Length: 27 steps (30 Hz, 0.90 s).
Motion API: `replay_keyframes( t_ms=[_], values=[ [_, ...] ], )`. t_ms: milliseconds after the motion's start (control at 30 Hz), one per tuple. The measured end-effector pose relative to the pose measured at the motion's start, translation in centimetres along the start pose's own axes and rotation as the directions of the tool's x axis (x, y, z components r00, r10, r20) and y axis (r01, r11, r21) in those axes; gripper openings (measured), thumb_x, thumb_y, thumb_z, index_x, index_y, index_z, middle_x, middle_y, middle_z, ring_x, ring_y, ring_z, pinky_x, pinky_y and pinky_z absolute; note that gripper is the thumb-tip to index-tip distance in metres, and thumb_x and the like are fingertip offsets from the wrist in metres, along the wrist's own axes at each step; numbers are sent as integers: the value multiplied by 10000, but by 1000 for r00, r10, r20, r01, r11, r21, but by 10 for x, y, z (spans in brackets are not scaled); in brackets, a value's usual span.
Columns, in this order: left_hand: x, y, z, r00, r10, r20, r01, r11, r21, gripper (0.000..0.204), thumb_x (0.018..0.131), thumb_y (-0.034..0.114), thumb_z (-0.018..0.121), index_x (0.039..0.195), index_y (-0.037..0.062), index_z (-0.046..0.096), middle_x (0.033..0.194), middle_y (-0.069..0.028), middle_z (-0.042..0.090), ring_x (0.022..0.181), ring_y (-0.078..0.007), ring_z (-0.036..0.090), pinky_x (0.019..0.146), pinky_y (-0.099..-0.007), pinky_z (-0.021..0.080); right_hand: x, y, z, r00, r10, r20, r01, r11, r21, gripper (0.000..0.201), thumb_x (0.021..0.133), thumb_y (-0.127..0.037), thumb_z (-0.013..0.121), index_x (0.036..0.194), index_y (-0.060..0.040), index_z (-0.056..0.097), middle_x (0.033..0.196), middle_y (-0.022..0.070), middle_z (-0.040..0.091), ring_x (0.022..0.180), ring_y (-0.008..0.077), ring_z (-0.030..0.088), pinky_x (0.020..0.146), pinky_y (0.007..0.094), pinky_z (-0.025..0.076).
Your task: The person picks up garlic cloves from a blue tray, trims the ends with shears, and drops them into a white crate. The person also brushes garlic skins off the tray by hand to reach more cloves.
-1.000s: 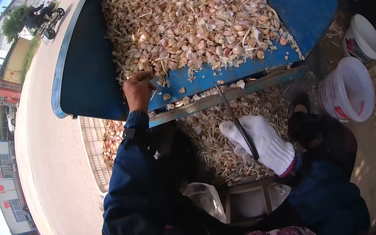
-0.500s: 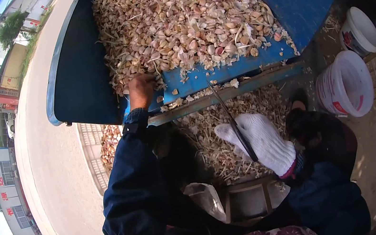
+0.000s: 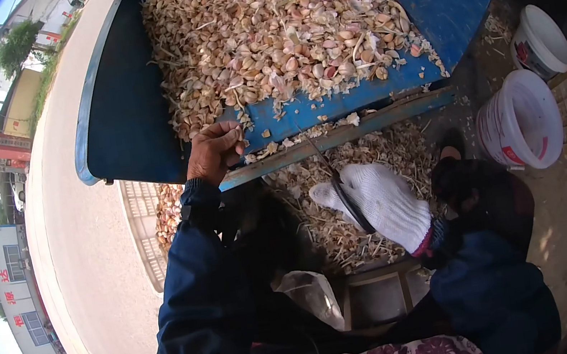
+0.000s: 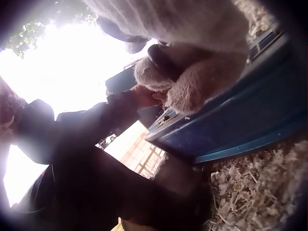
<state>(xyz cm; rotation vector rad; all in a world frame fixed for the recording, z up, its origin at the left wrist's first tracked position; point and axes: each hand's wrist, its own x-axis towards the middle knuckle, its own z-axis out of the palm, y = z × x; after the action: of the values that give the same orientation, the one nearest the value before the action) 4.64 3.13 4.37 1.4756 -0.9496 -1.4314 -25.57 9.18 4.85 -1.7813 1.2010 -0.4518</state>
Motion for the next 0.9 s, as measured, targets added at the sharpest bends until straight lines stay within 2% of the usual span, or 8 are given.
replay_keyframes(
  t_ms=[133,200,300,467,533,733,800,900],
  values=[
    [-1,-5,6,992,50,113,-28,983,-183,124,896,77,594,965,-26,606,736,-72,579,531,-110,478,435,-204,354,2,0,-1,997,-57,-44,51,992,-118,603,868,-585,596,628,-34,556,495,50,515,461,149,522,459,317,406],
    [1,-11,7,990,43,137,-2,957,-290,136,893,71,588,985,-27,601,763,-81,577,564,-126,493,436,-206,365,3,-3,-3,999,14,30,-14,1000,-10,651,860,-623,547,670,-1,574,588,241,530,598,424,581,524,478,433],
    [-4,-7,18,991,11,134,47,904,-425,139,889,58,571,1003,-19,589,802,-85,570,626,-153,514,434,-209,368,4,-3,-6,1000,-18,10,19,997,-74,620,872,-598,580,628,-29,550,495,75,510,475,182,533,475,348,410],
    [17,-25,-12,962,37,270,121,829,-546,93,889,56,560,966,3,564,807,-73,558,681,-166,519,428,-212,345,1,-2,-6,999,-35,-10,35,999,-19,616,875,-591,582,619,-32,542,492,58,505,451,157,516,448,326,405],
    [28,-24,-18,989,-92,-114,0,780,-625,54,874,48,567,889,3,542,780,-68,530,628,-157,502,464,-229,361,-2,-3,-10,1000,-22,5,21,999,33,614,876,-588,584,619,-32,542,490,53,502,447,152,513,442,322,404],
    [83,-26,-26,876,286,-389,-165,934,316,214,834,9,555,972,-23,715,703,-83,654,582,-206,604,531,-281,462,-4,-2,-16,1000,10,-16,-11,999,-50,531,868,-503,652,643,-34,545,505,29,516,460,120,513,443,307,405],
    [101,-34,-25,630,776,-20,-312,277,909,232,767,-19,564,936,3,721,792,-155,674,675,-314,642,637,-376,514,-4,-6,-20,998,64,28,-64,998,15,499,886,-472,645,675,-28,562,519,14,511,465,98,510,436,285,396],
    [101,-31,-15,707,707,37,-321,273,907,199,750,47,612,920,14,709,894,-189,653,820,-372,628,753,-414,501,-1,16,-4,999,-37,-40,42,990,136,580,836,-553,649,668,-3,573,473,183,499,457,336,564,433,412,416]
  ],
)
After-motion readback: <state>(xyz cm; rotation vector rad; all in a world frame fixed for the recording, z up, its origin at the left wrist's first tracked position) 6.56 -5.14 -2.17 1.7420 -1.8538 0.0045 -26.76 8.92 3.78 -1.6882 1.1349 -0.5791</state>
